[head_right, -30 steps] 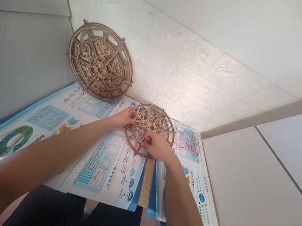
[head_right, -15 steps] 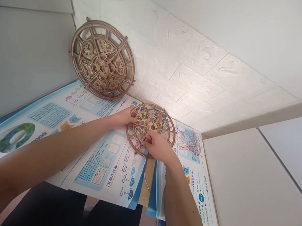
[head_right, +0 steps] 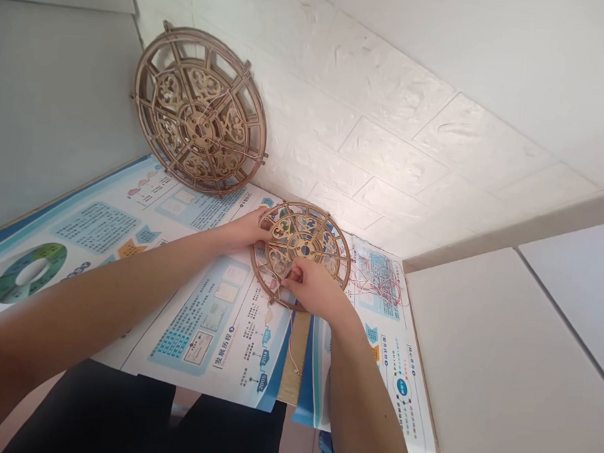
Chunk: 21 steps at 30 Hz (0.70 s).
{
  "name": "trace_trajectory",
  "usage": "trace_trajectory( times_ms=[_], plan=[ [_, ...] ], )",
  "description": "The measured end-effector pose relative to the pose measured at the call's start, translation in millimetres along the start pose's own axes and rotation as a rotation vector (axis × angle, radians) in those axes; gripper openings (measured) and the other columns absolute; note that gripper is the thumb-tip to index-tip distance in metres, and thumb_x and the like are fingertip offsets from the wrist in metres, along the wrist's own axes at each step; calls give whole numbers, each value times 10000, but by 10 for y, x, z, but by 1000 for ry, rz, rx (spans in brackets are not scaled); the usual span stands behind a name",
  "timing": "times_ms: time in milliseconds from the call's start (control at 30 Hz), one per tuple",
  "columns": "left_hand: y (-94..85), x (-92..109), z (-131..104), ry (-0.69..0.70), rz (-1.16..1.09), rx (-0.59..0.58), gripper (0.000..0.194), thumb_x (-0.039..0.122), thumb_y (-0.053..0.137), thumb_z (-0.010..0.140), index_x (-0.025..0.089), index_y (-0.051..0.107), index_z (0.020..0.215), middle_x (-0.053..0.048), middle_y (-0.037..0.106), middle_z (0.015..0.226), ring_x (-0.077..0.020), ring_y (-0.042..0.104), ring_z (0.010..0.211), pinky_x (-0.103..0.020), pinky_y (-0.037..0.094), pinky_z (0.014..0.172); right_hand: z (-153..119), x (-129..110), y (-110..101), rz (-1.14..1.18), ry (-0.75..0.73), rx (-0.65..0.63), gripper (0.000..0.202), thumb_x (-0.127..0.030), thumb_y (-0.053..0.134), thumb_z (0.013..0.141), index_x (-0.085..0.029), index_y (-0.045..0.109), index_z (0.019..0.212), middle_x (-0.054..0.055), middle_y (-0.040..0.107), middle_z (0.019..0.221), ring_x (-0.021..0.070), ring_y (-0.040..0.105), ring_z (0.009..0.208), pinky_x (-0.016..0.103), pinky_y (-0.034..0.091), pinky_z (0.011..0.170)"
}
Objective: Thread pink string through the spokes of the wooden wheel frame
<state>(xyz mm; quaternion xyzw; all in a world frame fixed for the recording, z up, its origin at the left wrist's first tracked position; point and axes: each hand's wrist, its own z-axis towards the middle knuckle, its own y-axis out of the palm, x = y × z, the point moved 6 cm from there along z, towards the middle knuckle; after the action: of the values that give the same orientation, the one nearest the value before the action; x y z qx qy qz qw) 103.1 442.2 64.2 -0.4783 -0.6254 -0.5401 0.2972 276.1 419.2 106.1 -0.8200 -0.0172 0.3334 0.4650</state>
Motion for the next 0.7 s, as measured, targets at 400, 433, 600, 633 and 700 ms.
trace_trajectory(
  times_ms=[400, 433, 600, 633, 700],
  plan=[
    [0, -2, 17, 11, -20, -10, 585, 63, 854, 607, 199, 482, 1037, -50, 682, 932, -217, 682, 843, -344, 558, 718, 2, 67, -41, 44, 77, 31, 316, -371, 660, 813, -219, 391, 745, -30, 520, 618, 139, 473, 526, 280, 304, 495],
    [-1, -3, 19, 14, -16, -9, 581, 66, 854, 610, 199, 482, 1036, -51, 681, 933, -215, 681, 843, -340, 556, 715, -4, 71, -43, 71, 83, 23, 296, -386, 646, 833, -219, 410, 771, -25, 537, 635, 143, 495, 531, 280, 318, 495],
    [-10, -12, 20, 8, -21, 8, 588, 54, 834, 621, 195, 463, 1054, -61, 674, 961, -218, 682, 856, -325, 550, 688, -41, 19, -106, 109, 9, 20, 250, -406, 649, 848, -212, 491, 839, -3, 577, 728, 153, 534, 619, 289, 397, 550],
    [-9, -12, 19, 7, -20, 9, 589, 53, 832, 621, 195, 461, 1055, -61, 672, 962, -220, 681, 859, -326, 550, 686, -48, 6, -114, 118, -7, 10, 223, -383, 654, 841, -209, 513, 849, 4, 593, 752, 156, 547, 645, 294, 419, 573],
    [-5, -13, 17, 7, -16, 5, 590, 58, 837, 619, 195, 461, 1052, -60, 669, 959, -224, 681, 871, -329, 553, 691, -59, -15, -123, 126, -29, -9, 153, -319, 650, 832, -205, 565, 888, 15, 622, 798, 163, 573, 694, 306, 457, 622]
  ],
)
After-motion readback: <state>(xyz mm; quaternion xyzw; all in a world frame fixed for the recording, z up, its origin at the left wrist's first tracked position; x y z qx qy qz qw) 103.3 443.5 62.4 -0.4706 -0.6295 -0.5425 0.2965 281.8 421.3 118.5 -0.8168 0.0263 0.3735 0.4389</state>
